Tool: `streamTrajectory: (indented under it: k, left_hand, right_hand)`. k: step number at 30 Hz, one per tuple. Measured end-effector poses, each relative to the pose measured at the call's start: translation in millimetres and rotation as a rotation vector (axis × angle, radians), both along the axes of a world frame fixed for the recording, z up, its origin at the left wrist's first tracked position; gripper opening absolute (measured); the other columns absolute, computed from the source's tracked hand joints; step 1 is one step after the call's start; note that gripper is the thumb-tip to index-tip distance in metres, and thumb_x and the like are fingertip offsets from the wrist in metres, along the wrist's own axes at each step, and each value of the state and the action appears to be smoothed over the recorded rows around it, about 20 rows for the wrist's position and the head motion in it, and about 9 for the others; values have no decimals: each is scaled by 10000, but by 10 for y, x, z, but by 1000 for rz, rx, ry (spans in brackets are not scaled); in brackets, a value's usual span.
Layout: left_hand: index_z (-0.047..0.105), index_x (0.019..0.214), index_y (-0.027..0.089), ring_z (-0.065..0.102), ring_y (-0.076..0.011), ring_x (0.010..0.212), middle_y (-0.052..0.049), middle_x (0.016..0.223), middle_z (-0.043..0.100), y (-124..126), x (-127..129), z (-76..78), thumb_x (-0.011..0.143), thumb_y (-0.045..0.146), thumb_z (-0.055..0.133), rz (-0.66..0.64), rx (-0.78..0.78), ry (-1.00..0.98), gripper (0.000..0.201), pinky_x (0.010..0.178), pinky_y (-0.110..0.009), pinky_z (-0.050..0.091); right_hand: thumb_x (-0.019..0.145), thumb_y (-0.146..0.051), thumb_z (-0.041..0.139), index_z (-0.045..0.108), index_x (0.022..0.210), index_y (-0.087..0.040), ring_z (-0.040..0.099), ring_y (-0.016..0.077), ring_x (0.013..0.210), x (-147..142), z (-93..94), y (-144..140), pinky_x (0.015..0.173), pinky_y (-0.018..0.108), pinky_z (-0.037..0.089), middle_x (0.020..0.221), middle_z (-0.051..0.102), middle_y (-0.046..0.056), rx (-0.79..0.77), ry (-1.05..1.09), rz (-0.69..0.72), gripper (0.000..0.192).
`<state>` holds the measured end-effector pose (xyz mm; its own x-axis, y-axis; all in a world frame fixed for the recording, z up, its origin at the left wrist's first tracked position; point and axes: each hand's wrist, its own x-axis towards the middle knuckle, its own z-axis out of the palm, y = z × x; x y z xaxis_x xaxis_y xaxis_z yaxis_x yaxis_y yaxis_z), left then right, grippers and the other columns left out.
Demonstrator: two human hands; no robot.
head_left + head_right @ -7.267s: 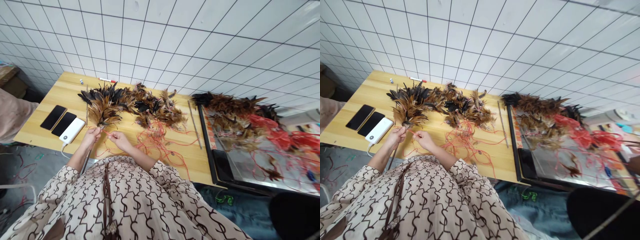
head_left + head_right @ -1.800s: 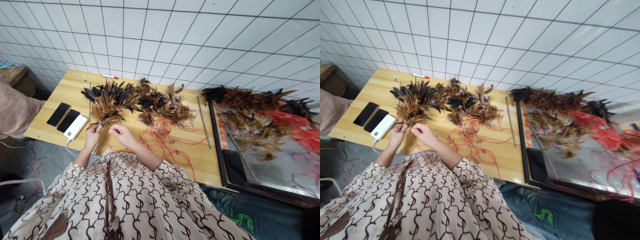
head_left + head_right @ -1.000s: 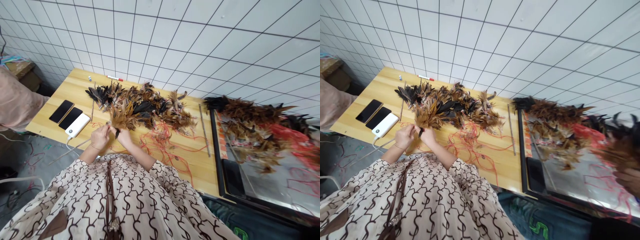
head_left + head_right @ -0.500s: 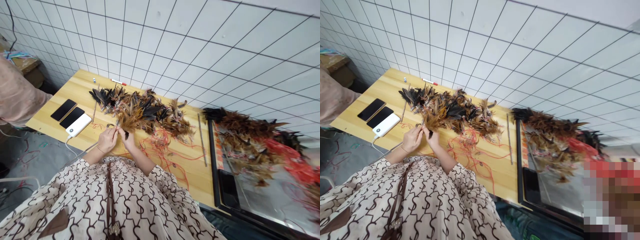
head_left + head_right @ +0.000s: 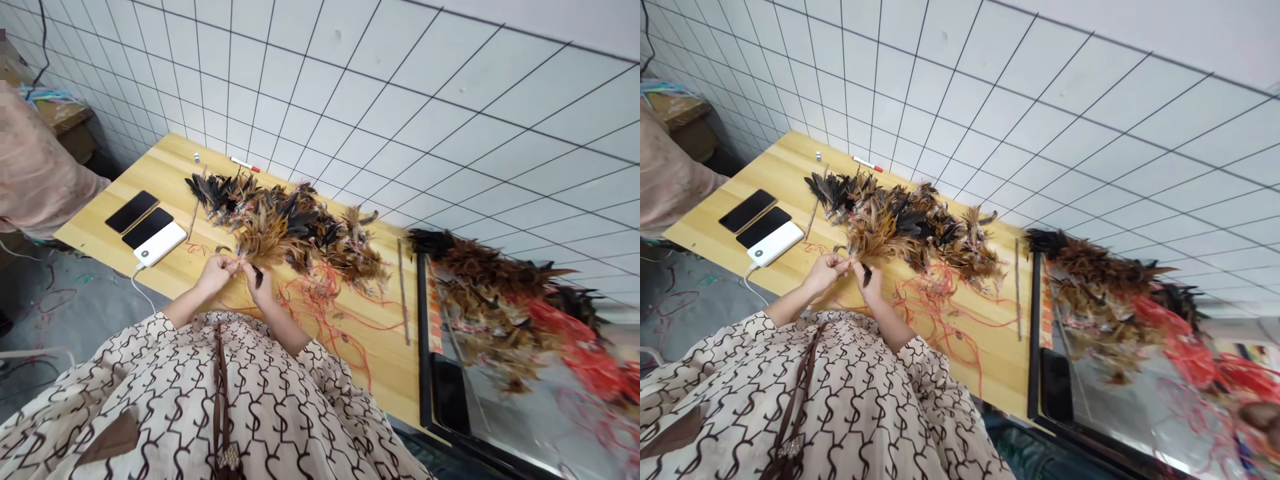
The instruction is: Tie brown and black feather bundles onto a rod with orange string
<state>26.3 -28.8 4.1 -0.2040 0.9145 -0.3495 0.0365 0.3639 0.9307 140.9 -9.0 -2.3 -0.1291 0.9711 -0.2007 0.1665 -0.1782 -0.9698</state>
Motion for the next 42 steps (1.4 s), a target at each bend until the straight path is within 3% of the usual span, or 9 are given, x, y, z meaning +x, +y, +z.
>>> streamTrajectory:
  k: [4, 10, 16, 21, 25, 31, 38, 42]
  left_hand:
    - [520, 544, 183, 458, -106, 453, 31, 466, 519, 9, 12, -47, 708, 299, 584, 35, 71, 187, 211, 509, -239, 366]
    - [603, 677, 195, 568, -162, 583, -26, 614, 637, -7, 30, -39, 770, 286, 520, -35, 224, 772, 154, 568, -271, 398]
    - [637, 760, 170, 613, -183, 670, -81, 729, 674, 59, 77, -24, 813, 248, 459, -131, 323, 1016, 201, 601, -274, 419]
    - [652, 776, 161, 611, -183, 669, -90, 717, 662, 68, 119, -80, 851, 247, 424, -146, 437, 1064, 255, 604, -273, 430]
    - [681, 925, 163, 627, -174, 708, -81, 743, 675, 34, 159, -122, 860, 214, 424, -162, 505, 956, 270, 648, -269, 468]
    - [701, 1008, 186, 654, -168, 791, -76, 882, 723, 8, 190, -153, 852, 192, 453, -154, 456, 781, 294, 730, -281, 514]
    - [706, 1012, 194, 643, -175, 750, -70, 792, 703, 4, 202, -128, 811, 160, 472, -215, 441, 904, 311, 680, -274, 503]
    - [707, 1008, 196, 633, -179, 720, -74, 757, 682, -1, 227, -102, 802, 149, 461, -251, 449, 987, 324, 642, -272, 489]
  right_hand:
    - [636, -576, 573, 413, 461, -207, 415, 116, 523, -12, -39, -8, 528, 250, 388, 470, 432, -26, 57, 45, -7, 439]
    - [596, -534, 658, 548, 557, -180, 528, 152, 598, -102, -72, 4, 593, 272, 457, 551, 585, 14, -29, 206, -201, 372]
    - [556, -446, 705, 610, 610, -157, 583, 167, 672, -121, 40, -2, 671, 287, 487, 617, 633, 22, -30, 314, -247, 309]
    - [571, -456, 703, 582, 590, -162, 570, 164, 660, -99, 0, 28, 626, 283, 480, 575, 605, 21, -50, 304, -297, 319]
    - [587, -454, 691, 554, 593, -169, 515, 134, 569, -24, -55, 58, 524, 255, 438, 514, 542, -9, -77, 284, -298, 316]
    - [528, -481, 700, 439, 527, -204, 331, 70, 430, 65, -38, 78, 411, 227, 327, 445, 400, -72, -115, 346, -320, 381]
    - [531, -542, 686, 363, 504, -224, 270, 68, 417, 63, -21, 25, 390, 234, 265, 425, 324, -82, -156, 312, -330, 454]
    - [572, -565, 673, 382, 491, -212, 313, 72, 439, 85, -67, -13, 417, 231, 302, 436, 349, -70, -77, 268, -313, 465]
